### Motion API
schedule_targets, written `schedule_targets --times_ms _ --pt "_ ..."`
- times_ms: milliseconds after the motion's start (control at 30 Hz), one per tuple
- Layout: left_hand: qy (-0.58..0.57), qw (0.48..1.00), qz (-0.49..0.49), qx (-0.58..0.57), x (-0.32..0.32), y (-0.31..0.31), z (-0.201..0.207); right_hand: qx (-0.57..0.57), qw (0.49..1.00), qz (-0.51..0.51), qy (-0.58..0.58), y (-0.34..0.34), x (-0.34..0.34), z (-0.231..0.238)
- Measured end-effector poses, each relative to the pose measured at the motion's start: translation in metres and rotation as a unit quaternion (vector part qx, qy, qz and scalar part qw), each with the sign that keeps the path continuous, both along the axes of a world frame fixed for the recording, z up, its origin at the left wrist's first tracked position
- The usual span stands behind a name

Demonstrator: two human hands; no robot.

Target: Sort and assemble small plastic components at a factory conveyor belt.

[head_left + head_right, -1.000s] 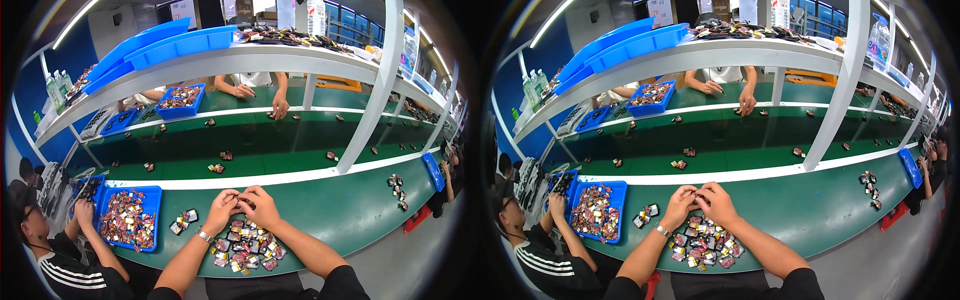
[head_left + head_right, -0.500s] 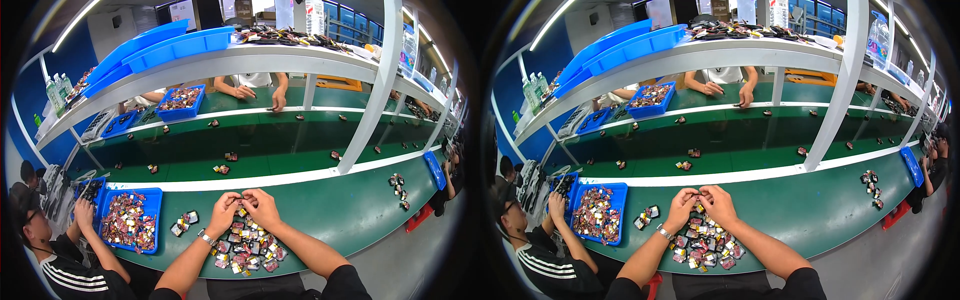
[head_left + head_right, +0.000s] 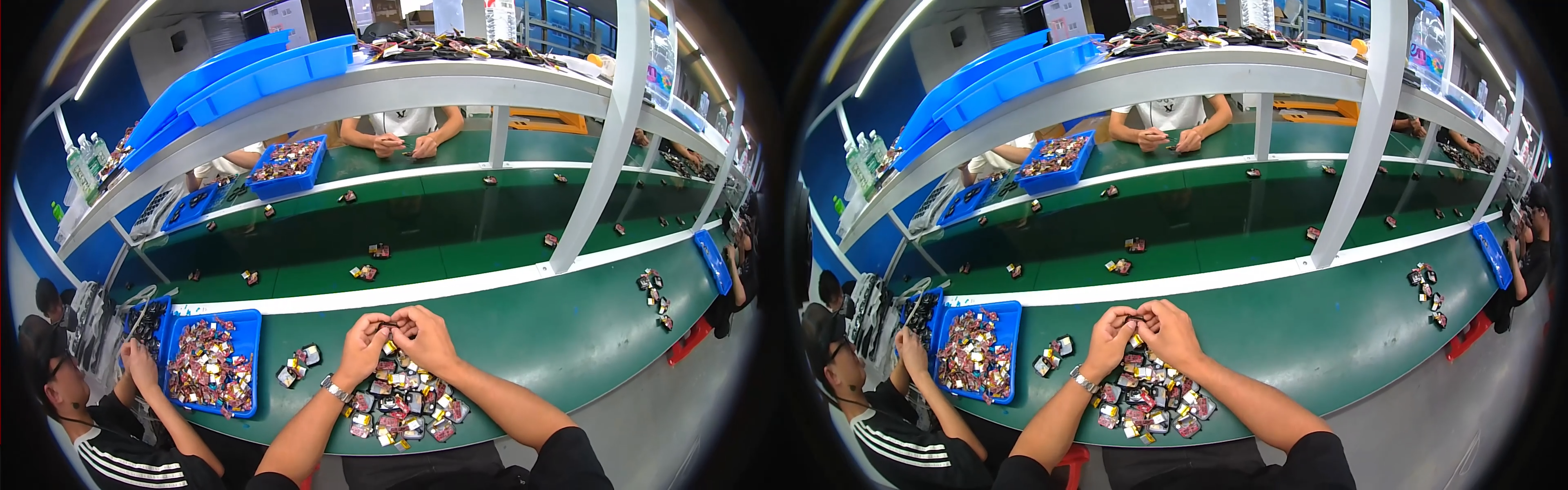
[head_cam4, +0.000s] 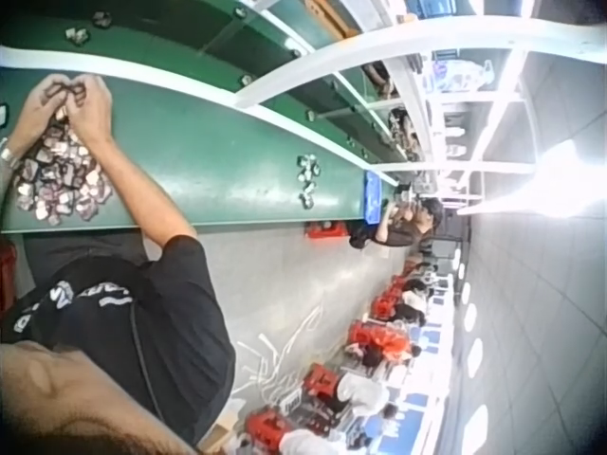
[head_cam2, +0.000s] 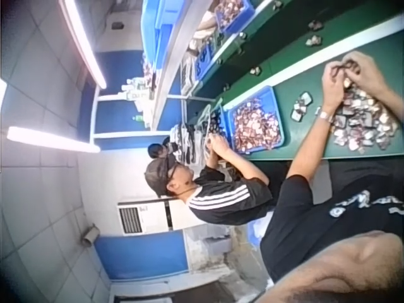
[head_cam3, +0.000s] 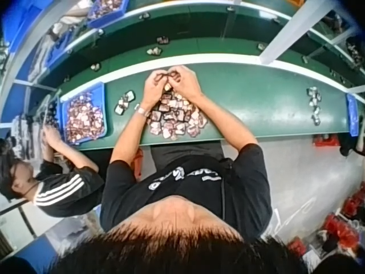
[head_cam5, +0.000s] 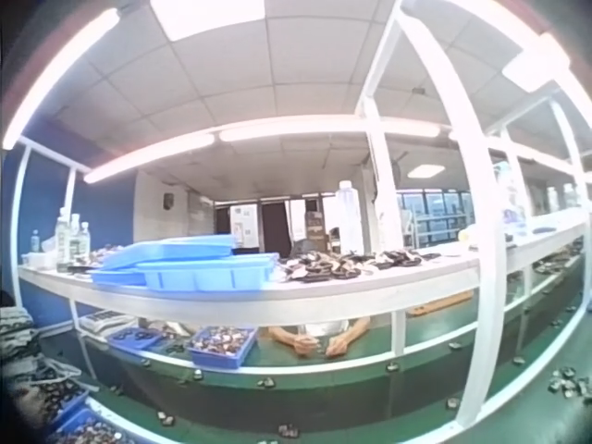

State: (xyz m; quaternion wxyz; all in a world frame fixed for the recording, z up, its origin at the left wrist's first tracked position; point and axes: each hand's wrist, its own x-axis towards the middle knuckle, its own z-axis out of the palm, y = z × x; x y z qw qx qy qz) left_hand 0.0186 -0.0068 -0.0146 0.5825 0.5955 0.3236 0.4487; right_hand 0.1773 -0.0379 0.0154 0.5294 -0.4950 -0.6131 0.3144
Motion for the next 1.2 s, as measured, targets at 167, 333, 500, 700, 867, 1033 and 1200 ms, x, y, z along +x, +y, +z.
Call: schedule_targets --times_ms 167,333,500,700,867,1033,1200 --pt "-0.014 1.000 0.014 -0.005 -0.003 -0.001 0.002 -0.055 0.997 0.000 0.059 0.017 0.011 -0.011" --pt "0.010 0.989 0.123 0.076 -0.012 0.008 0.007 -0.029 0.980 -0.169 0.098 0.101 0.099 -0.053" --pt "0.051 0.989 0.135 0.039 -0.011 0.010 0.007 -0.064 0.937 -0.338 -0.060 0.126 0.156 -0.038" --pt "0.083 0.984 0.151 0.043 -0.016 0.013 0.006 0.197 0.918 -0.247 -0.239 0.119 0.099 -0.022" --pt "0.077 0.984 0.156 0.044 -0.021 0.015 0.005 0.033 0.968 -0.086 -0.232 0.124 0.015 -0.023" --pt "0.074 0.985 0.151 0.047 -0.019 0.017 0.002 0.006 0.967 -0.055 -0.250 0.139 0.012 -0.022" --pt "0.011 0.991 0.135 0.000 -0.037 0.023 -0.003 0.020 0.975 0.142 -0.169 0.066 0.014 0.029"
